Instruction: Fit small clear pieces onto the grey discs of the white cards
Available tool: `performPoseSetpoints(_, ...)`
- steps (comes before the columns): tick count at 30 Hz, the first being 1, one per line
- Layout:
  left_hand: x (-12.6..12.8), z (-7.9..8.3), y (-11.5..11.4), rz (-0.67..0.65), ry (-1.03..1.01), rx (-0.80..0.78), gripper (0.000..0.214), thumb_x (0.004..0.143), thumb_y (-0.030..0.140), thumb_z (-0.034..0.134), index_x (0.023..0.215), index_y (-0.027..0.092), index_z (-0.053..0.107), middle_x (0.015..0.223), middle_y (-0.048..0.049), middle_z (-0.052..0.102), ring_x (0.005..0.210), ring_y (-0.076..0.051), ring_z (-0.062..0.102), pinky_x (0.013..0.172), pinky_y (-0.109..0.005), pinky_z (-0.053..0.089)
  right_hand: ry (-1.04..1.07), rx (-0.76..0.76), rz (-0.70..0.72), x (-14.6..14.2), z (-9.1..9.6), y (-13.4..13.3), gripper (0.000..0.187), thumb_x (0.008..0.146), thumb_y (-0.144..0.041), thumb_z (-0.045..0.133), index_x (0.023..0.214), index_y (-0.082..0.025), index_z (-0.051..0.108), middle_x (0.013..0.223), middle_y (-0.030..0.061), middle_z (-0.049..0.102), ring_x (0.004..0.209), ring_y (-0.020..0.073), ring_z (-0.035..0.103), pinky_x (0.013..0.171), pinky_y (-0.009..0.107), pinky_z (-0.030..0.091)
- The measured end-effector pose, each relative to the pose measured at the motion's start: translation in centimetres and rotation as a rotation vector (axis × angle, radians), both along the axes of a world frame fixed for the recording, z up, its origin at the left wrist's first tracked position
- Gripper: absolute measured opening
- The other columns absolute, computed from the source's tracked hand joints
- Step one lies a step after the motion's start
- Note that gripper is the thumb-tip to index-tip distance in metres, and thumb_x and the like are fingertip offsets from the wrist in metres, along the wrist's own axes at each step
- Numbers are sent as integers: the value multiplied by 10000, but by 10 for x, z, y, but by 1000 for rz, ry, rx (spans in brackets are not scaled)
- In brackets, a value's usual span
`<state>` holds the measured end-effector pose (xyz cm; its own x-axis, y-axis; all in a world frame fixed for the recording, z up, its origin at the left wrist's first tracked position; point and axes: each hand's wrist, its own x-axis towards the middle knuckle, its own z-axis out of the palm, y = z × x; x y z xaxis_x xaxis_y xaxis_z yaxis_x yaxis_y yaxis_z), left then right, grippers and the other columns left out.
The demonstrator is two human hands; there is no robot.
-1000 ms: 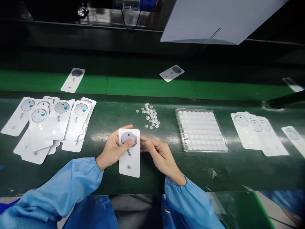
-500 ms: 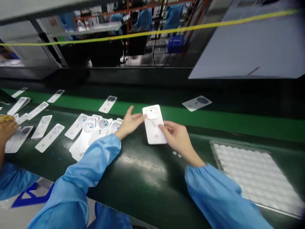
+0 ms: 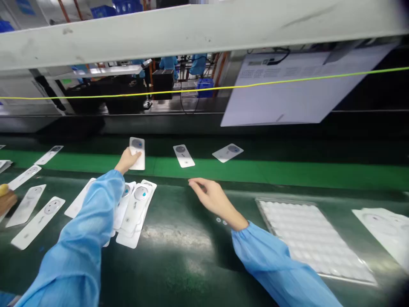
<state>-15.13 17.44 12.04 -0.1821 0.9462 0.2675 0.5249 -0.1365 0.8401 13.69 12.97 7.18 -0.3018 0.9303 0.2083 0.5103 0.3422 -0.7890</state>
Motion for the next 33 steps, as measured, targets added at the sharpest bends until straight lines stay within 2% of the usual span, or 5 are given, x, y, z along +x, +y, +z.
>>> performPoseSetpoints(8,129,-76,-164,-270,-638,-399,413,869,433,761,1130,121,687,1128,-141,750,1007,-273,712,838,-338,574,443,-560,233,6,-40,-123,496,1004,-599,539,956,-133,702,811,58,730,673,185,649,566,264,469)
performPoseSetpoints(12,138,-89,-183,-297,-895,-527,426,828,416,802,1115,127,677,1059,-122,758,908,-234,720,818,-323,573,326,-660,253,30,-51,-153,494,1025,-579,510,854,-148,681,720,38,699,585,162,607,512,254,440)
performPoseSetpoints(17,147,-95,-182,-226,-822,-526,318,819,367,765,1009,128,673,926,-81,742,805,-213,705,697,-279,558,234,-122,-129,40,-45,-150,246,1017,-400,615,1023,-177,719,852,58,754,692,181,705,557,258,545)
performPoseSetpoints(21,148,-96,-186,-279,-689,-444,223,862,343,693,943,137,669,849,-36,693,745,-167,646,651,-239,512,-49,427,-17,35,-46,-147,203,1053,-187,537,1146,-196,717,993,78,747,837,179,722,707,273,592)
performPoseSetpoints(33,142,-104,-191,-407,-587,-401,223,954,372,608,945,150,621,802,-12,620,699,-145,568,605,-227,457,-370,578,-11,29,-49,-150,212,1063,-130,494,1184,-135,667,979,82,749,754,173,723,579,274,561)
